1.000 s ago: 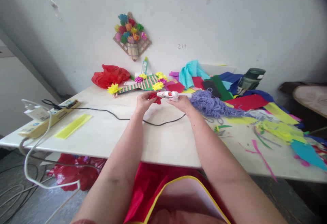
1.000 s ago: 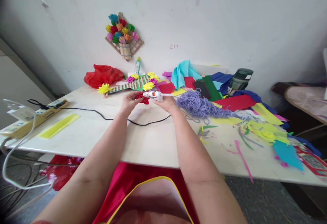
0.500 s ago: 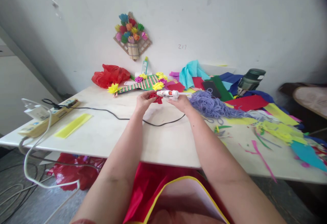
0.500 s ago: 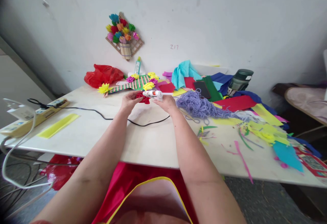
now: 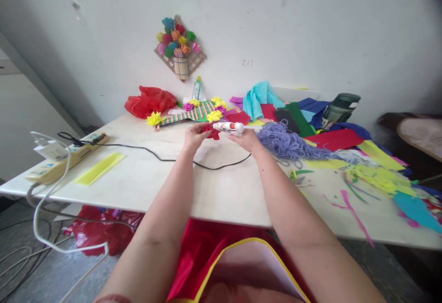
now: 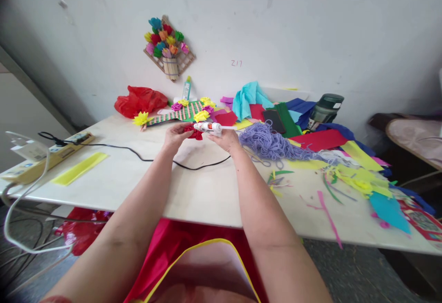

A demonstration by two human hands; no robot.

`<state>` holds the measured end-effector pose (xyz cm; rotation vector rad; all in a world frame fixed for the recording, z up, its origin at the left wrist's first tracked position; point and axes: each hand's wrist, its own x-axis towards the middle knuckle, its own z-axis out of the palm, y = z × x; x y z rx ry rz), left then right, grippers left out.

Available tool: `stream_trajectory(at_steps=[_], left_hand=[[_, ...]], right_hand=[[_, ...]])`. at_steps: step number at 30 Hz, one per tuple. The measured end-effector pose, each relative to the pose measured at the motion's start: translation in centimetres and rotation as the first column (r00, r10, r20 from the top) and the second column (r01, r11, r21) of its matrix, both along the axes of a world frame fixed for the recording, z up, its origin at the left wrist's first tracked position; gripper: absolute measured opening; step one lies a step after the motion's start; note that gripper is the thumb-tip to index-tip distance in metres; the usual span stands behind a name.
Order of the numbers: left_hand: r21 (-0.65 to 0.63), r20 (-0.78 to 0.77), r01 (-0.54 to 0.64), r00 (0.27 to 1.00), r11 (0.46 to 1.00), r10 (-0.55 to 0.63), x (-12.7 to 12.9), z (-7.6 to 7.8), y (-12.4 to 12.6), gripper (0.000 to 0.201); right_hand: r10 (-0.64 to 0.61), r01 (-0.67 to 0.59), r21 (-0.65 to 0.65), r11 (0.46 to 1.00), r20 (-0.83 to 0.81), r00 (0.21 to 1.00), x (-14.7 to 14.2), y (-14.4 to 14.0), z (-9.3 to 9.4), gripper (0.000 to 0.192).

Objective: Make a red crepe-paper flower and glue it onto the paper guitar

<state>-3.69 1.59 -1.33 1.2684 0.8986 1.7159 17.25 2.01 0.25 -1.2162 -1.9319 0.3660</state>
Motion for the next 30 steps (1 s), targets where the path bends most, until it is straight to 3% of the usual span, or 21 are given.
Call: stream_trajectory(at_steps=[4, 14, 19, 22, 25, 27, 30], left_hand=[[-0.005, 0.004, -0.018, 1.0, 1.0, 0.018, -0.1, -0.1, 0.1, 0.054], [-0.014, 0.033, -0.006, 0.999, 1.0, 0.006, -0.1, -0.1, 0.1, 0.052], [0.007, 0.063, -0.107, 0.992, 0.994, 0.106, -0.5, -0.4, 0.6, 0.051], [0.037, 0.125, -0.226, 0.968, 0.974, 0.219, -1.0, -0.4, 1.0, 0.05], [0.057, 0.18, -0.323, 0.934, 0.945, 0.308, -1.5, -0.4, 1.3, 0.051], [0.064, 0.206, -0.345, 0.923, 0.937, 0.326, -1.7, -0.4, 1.4, 0.052], [0.071, 0.221, -0.336, 0.923, 0.939, 0.314, -1.7, -0.3, 1.4, 0.055]], right_hand=[[0.002, -0.002, -0.025, 1.0, -0.015, 1.0, 0.1, 0.3, -0.3, 0.028], [0.102, -0.117, -0.023, 0.993, -0.343, 0.934, 0.0, 0.5, -0.4, 0.035], [0.029, -0.042, -0.02, 0.999, -0.418, 0.908, -0.1, 0.7, -0.3, 0.037], [-0.152, 0.157, -0.01, 0.988, -0.317, 0.936, 0.1, 1.1, -0.5, 0.039], [-0.327, 0.322, -0.081, 0.943, -0.055, 0.944, 0.4, 0.9, -0.5, 0.042], [-0.31, 0.323, -0.118, 0.939, 0.114, 0.944, 0.3, 0.5, -0.4, 0.043], [-0.163, 0.208, -0.141, 0.968, 0.277, 0.947, -0.4, 0.1, -0.5, 0.045]])
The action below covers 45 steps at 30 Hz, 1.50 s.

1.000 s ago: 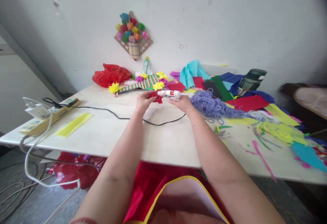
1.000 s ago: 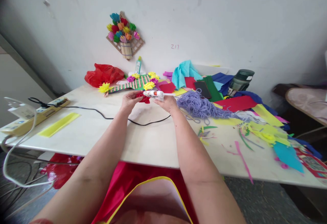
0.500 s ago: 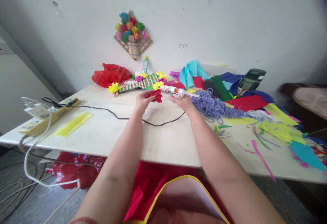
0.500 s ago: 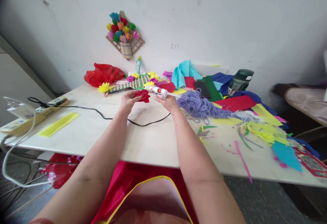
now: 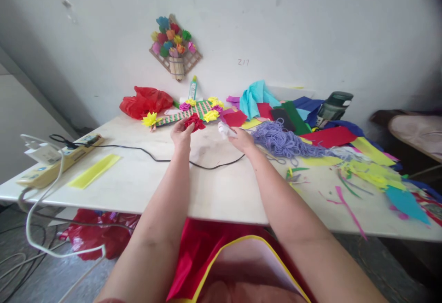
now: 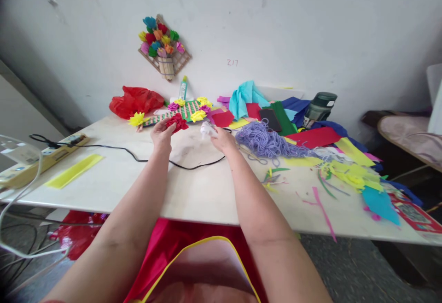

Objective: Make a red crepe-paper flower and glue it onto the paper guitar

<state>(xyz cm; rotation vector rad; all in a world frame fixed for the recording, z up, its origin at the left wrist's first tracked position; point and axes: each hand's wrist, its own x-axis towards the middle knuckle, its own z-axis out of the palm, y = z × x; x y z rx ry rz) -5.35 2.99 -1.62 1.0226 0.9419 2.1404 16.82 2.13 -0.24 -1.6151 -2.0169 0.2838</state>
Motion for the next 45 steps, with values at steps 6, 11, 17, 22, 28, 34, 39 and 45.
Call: stream_trajectory(at_steps=[6, 11, 17, 22, 28, 34, 39, 45], left_hand=[[-0.005, -0.032, 0.07, 0.997, 0.998, -0.07, 1.0, 0.2, -0.5, 0.056], [-0.029, -0.088, 0.14, 0.986, 0.99, -0.142, 1.8, 0.3, -0.9, 0.056], [-0.063, -0.097, 0.214, 0.971, 0.975, -0.219, 2.1, 0.3, -1.0, 0.056], [-0.086, -0.112, 0.265, 0.955, 0.961, -0.273, 2.1, 0.2, -1.3, 0.055], [-0.115, -0.131, 0.314, 0.936, 0.943, -0.327, 2.0, 0.2, -1.5, 0.056], [-0.153, -0.128, 0.386, 0.905, 0.91, -0.406, 1.8, 0.2, -1.6, 0.056], [-0.159, -0.132, 0.42, 0.888, 0.893, -0.441, 1.6, 0.2, -1.6, 0.056], [-0.148, -0.143, 0.451, 0.871, 0.88, -0.47, 1.4, 0.2, -1.6, 0.051]], right_hand=[[0.152, -0.162, 0.032, 0.986, 0.201, 0.968, -2.5, 0.1, -1.8, 0.05], [0.174, -0.201, 0.057, 0.978, 0.308, 0.935, -3.4, -0.4, -2.1, 0.048], [0.063, -0.114, 0.17, 0.979, 0.277, 0.959, -2.1, -0.7, -0.8, 0.04], [-0.179, 0.15, 0.134, 0.98, 0.239, 0.954, 1.0, -0.3, 0.3, 0.036], [-0.245, 0.275, -0.052, 0.96, 0.318, 0.916, 2.9, -0.1, 0.6, 0.035], [-0.239, 0.295, -0.142, 0.945, 0.318, 0.918, 3.1, 0.1, 0.4, 0.034], [-0.268, 0.278, -0.002, 0.961, 0.261, 0.928, 3.2, 0.0, 0.9, 0.035], [-0.136, 0.132, 0.194, 0.972, 0.009, 0.991, 2.5, 0.2, 0.8, 0.029]])
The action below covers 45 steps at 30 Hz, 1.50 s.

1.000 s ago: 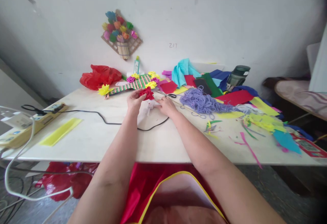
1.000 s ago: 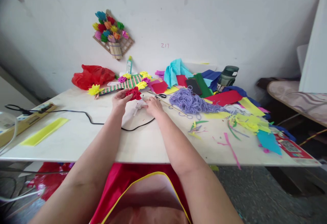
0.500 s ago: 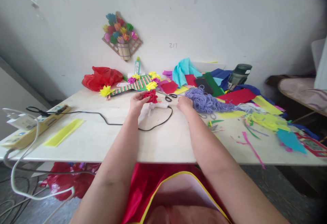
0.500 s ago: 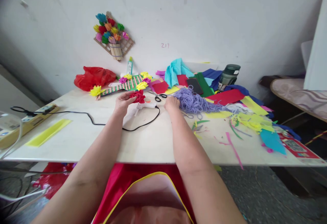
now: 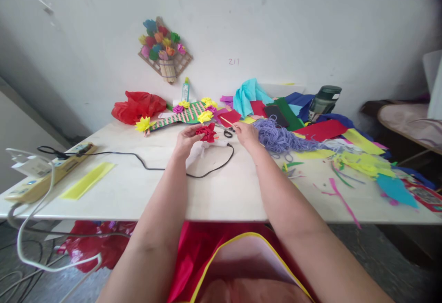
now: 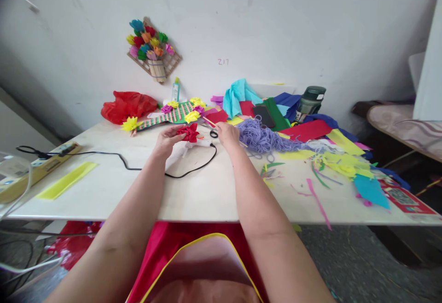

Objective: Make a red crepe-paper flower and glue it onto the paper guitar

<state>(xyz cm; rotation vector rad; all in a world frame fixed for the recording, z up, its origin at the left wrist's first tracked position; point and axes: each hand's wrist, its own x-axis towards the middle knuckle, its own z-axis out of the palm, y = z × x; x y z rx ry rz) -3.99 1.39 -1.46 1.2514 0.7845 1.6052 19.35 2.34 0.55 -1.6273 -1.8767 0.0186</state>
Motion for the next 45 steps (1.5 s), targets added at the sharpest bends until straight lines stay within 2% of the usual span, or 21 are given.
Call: stream_trajectory(at_steps=[2, 5, 7, 9, 13, 17, 39, 45], left_hand=[[0.003, -0.008, 0.011, 1.0, 1.0, -0.011, 0.0, 0.0, 0.0, 0.05], [0.006, -0.017, 0.02, 1.0, 1.0, -0.02, -0.1, -0.1, 0.1, 0.049], [0.011, -0.021, 0.027, 0.999, 1.0, -0.026, -0.1, -0.2, 0.2, 0.048], [0.016, -0.025, 0.034, 0.999, 0.999, -0.034, -0.2, -0.4, 0.3, 0.048], [0.019, -0.038, 0.038, 0.999, 0.999, -0.037, -0.3, -0.5, 0.4, 0.048], [0.007, -0.046, 0.041, 0.998, 0.999, -0.041, -0.2, -0.4, 0.2, 0.049], [-0.012, -0.054, 0.039, 0.998, 0.999, -0.039, 0.1, 0.1, -0.2, 0.048], [0.002, -0.081, 0.044, 0.996, 0.999, -0.043, 0.0, -0.1, -0.1, 0.05]], right_hand=[[0.088, -0.084, 0.033, 0.996, -0.124, 0.988, -0.3, 0.3, -0.1, 0.027], [0.236, -0.218, 0.094, 0.971, -0.283, 0.93, -0.6, 0.8, -0.2, 0.024], [0.322, -0.284, 0.166, 0.945, -0.297, 0.899, -0.7, 1.0, 0.0, 0.022], [0.36, -0.313, 0.222, 0.923, -0.219, 0.907, -0.8, 0.9, 0.2, 0.021], [0.307, -0.295, 0.242, 0.924, -0.014, 0.951, -0.7, 0.8, 0.4, 0.021], [0.228, -0.236, 0.219, 0.947, 0.064, 0.972, -0.7, 0.7, 0.3, 0.022], [0.218, -0.23, 0.185, 0.956, 0.084, 0.972, -1.2, -0.3, 1.0, 0.023], [0.235, -0.244, 0.226, 0.943, 0.07, 0.97, -1.2, 0.1, 0.5, 0.022]])
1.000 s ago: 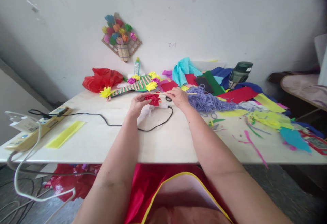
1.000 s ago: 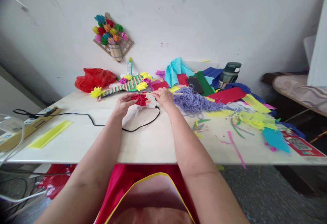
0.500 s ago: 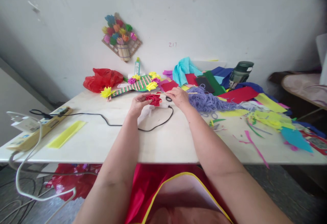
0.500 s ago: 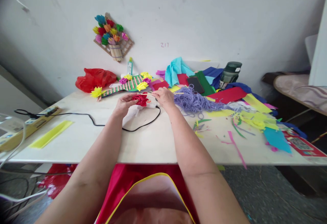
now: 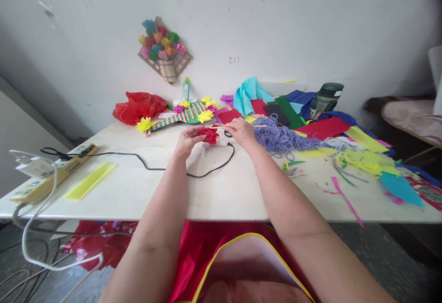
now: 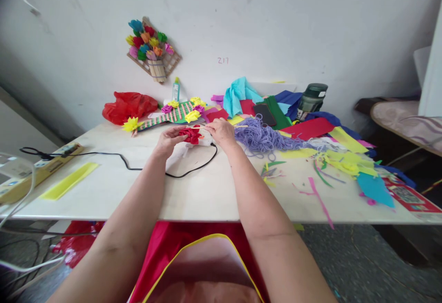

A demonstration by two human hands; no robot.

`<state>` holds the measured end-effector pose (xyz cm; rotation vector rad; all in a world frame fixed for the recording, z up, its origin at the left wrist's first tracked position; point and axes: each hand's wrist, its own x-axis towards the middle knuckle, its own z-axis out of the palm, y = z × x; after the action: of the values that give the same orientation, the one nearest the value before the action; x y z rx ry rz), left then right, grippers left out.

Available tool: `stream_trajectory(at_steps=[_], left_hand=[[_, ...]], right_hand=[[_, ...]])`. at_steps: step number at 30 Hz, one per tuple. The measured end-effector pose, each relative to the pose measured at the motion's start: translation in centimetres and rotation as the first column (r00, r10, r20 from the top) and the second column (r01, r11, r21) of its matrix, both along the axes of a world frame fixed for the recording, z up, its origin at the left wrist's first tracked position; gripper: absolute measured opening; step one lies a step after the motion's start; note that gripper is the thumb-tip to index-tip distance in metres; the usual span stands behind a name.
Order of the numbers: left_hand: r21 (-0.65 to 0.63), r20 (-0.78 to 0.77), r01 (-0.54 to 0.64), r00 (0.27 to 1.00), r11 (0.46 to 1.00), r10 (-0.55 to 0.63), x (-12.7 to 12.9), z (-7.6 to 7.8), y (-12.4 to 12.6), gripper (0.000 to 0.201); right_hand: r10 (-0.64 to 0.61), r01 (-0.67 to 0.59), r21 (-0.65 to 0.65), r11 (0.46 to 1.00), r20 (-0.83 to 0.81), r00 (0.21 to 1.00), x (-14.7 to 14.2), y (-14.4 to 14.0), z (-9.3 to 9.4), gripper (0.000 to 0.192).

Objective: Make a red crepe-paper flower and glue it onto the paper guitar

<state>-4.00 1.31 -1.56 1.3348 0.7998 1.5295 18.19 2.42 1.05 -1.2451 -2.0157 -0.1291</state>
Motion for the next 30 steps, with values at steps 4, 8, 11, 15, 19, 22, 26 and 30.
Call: stream_trajectory(at_steps=[4, 8, 11, 15, 19, 22, 26, 30], left_hand=[[-0.007, -0.008, -0.001, 1.0, 1.0, 0.001, 0.05, 0.04, -0.01, 0.05], [-0.014, 0.001, 0.0, 1.0, 1.0, 0.0, 0.19, 0.15, -0.12, 0.049], [-0.018, 0.003, 0.004, 1.0, 1.0, -0.004, 0.24, 0.16, -0.18, 0.05], [-0.033, -0.006, 0.021, 1.0, 0.999, -0.021, 0.18, 0.01, -0.11, 0.049], [-0.041, -0.023, 0.059, 0.998, 0.997, -0.06, 0.04, -0.21, 0.05, 0.049], [-0.047, -0.034, 0.067, 0.997, 0.997, -0.068, 0.01, -0.2, 0.04, 0.047], [-0.053, -0.041, 0.071, 0.996, 0.996, -0.074, 0.11, 0.03, -0.16, 0.046], [-0.06, -0.044, 0.078, 0.996, 0.995, -0.08, 0.22, 0.2, -0.32, 0.047]], right_hand=[[0.011, -0.011, 0.019, 1.0, -0.001, 1.0, 0.03, 0.07, -0.07, 0.02], [0.014, -0.014, 0.011, 1.0, 0.013, 1.0, 0.0, -0.18, 0.18, 0.02], [0.011, -0.011, -0.006, 1.0, 0.02, 1.0, -0.07, -0.37, 0.32, 0.02], [0.024, -0.024, 0.003, 1.0, 0.013, 1.0, -0.13, -0.35, 0.34, 0.02], [0.045, -0.045, -0.003, 0.999, 0.033, 0.998, -0.06, -0.15, 0.35, 0.02], [0.054, -0.053, -0.012, 0.999, 0.047, 0.997, 0.04, -0.01, 0.34, 0.02], [0.068, -0.068, -0.001, 0.998, 0.056, 0.996, 0.11, 0.11, 0.25, 0.021], [0.067, -0.068, 0.01, 0.998, 0.074, 0.995, 0.07, 0.0, 0.35, 0.021]])
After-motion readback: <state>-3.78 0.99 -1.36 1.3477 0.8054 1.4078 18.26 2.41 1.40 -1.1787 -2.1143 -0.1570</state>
